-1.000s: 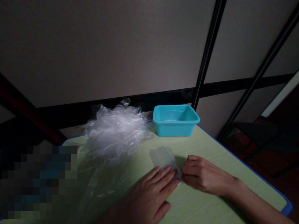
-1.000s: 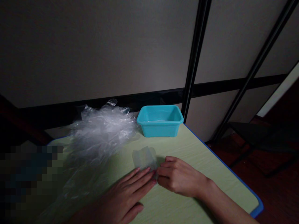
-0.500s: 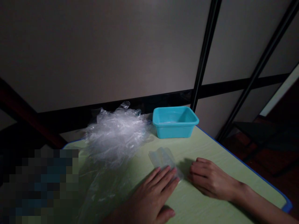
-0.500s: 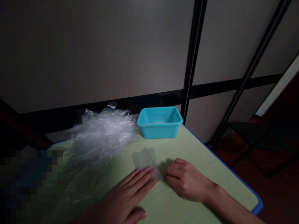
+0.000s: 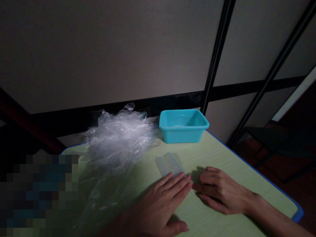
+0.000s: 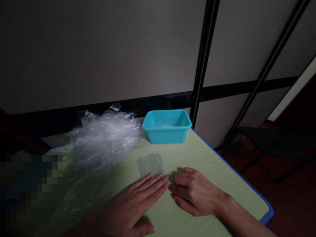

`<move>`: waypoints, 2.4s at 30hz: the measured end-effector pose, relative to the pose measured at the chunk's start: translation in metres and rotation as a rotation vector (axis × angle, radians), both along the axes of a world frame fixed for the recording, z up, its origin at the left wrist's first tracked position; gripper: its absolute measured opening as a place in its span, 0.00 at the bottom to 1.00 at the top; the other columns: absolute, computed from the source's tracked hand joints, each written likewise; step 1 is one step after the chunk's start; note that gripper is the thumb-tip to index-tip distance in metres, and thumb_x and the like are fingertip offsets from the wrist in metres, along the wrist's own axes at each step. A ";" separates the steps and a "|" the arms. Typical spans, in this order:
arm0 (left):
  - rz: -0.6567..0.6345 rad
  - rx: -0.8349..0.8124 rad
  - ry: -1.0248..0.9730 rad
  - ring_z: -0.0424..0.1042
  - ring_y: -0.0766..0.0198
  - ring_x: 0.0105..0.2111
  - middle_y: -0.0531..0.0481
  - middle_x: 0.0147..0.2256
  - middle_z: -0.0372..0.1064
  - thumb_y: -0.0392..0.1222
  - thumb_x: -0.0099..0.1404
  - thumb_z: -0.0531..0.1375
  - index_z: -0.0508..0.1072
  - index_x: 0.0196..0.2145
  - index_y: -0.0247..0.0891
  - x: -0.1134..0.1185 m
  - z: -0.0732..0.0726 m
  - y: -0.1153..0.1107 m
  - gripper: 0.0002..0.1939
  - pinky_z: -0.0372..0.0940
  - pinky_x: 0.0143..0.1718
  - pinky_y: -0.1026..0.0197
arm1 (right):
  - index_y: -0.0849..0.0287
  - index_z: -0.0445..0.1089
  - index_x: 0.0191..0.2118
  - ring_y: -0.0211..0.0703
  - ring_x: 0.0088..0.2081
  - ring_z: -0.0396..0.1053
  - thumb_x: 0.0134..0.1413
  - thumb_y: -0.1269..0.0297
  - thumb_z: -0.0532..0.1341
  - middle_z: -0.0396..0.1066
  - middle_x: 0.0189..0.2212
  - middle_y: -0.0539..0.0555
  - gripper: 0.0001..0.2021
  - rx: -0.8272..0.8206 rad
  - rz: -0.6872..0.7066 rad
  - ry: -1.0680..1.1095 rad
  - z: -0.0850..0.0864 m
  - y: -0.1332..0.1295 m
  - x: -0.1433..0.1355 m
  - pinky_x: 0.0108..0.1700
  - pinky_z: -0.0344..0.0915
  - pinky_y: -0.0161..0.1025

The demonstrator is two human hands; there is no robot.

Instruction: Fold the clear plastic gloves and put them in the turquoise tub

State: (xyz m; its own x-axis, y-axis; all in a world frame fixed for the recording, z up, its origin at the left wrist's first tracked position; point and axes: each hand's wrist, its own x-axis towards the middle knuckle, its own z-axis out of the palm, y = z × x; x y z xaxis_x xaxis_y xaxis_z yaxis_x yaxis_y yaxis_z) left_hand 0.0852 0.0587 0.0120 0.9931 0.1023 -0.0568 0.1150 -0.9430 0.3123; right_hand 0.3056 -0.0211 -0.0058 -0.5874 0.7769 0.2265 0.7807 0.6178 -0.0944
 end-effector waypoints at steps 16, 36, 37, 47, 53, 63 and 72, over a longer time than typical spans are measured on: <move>0.030 0.006 0.033 0.34 0.58 0.60 0.46 0.61 0.33 0.55 0.61 0.53 0.42 0.60 0.35 0.003 -0.001 0.001 0.38 0.35 0.59 0.53 | 0.62 0.66 0.42 0.42 0.30 0.61 0.58 0.67 0.47 0.65 0.26 0.54 0.13 -0.024 0.010 0.017 -0.004 0.000 0.001 0.34 0.53 0.41; 0.001 0.025 0.025 0.36 0.56 0.60 0.45 0.61 0.35 0.56 0.62 0.51 0.41 0.61 0.37 0.002 -0.001 0.001 0.37 0.37 0.59 0.52 | 0.60 0.65 0.40 0.41 0.29 0.61 0.59 0.65 0.47 0.65 0.26 0.53 0.12 -0.029 -0.036 0.011 -0.002 0.002 0.000 0.34 0.52 0.40; 0.003 0.027 0.020 0.36 0.56 0.60 0.45 0.61 0.35 0.56 0.62 0.51 0.41 0.61 0.37 0.003 -0.001 0.001 0.36 0.37 0.59 0.52 | 0.60 0.66 0.40 0.41 0.29 0.61 0.59 0.65 0.47 0.65 0.26 0.53 0.12 -0.029 -0.035 0.008 -0.002 0.002 -0.001 0.34 0.52 0.40; 0.087 0.063 0.029 0.34 0.57 0.60 0.44 0.62 0.32 0.55 0.63 0.50 0.40 0.61 0.34 -0.007 -0.004 0.018 0.36 0.37 0.59 0.54 | 0.60 0.66 0.42 0.42 0.31 0.62 0.59 0.66 0.47 0.67 0.27 0.53 0.13 -0.051 -0.056 0.007 -0.004 0.000 -0.001 0.37 0.54 0.41; 0.303 0.165 0.014 0.33 0.59 0.60 0.42 0.61 0.34 0.45 0.65 0.49 0.41 0.60 0.33 -0.019 -0.015 0.052 0.30 0.38 0.58 0.50 | 0.60 0.66 0.43 0.42 0.30 0.61 0.59 0.66 0.47 0.66 0.27 0.53 0.13 -0.055 -0.049 0.019 -0.005 0.001 0.000 0.36 0.53 0.41; 0.411 0.266 -0.299 0.47 0.57 0.58 0.41 0.58 0.48 0.37 0.62 0.52 0.56 0.55 0.33 -0.013 -0.011 0.025 0.23 0.49 0.56 0.52 | 0.61 0.66 0.28 0.39 0.26 0.58 0.61 0.69 0.45 0.62 0.22 0.52 0.16 0.129 -0.036 0.087 -0.009 0.002 0.002 0.29 0.51 0.38; 0.251 0.162 -0.338 0.63 0.57 0.48 0.45 0.48 0.66 0.33 0.57 0.55 0.68 0.44 0.37 -0.015 -0.012 -0.022 0.16 0.61 0.48 0.56 | 0.61 0.64 0.25 0.37 0.25 0.57 0.62 0.71 0.46 0.63 0.22 0.49 0.16 0.317 0.044 -0.066 -0.002 0.011 0.001 0.27 0.47 0.38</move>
State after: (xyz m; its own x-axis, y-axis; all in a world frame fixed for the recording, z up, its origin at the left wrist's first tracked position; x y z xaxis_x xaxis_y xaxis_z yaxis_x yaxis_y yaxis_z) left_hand 0.0699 0.0364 0.0003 0.8965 0.3230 0.3032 0.2629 -0.9387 0.2228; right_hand 0.3066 -0.0098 -0.0074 -0.6403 0.6473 0.4135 0.7506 0.6416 0.1580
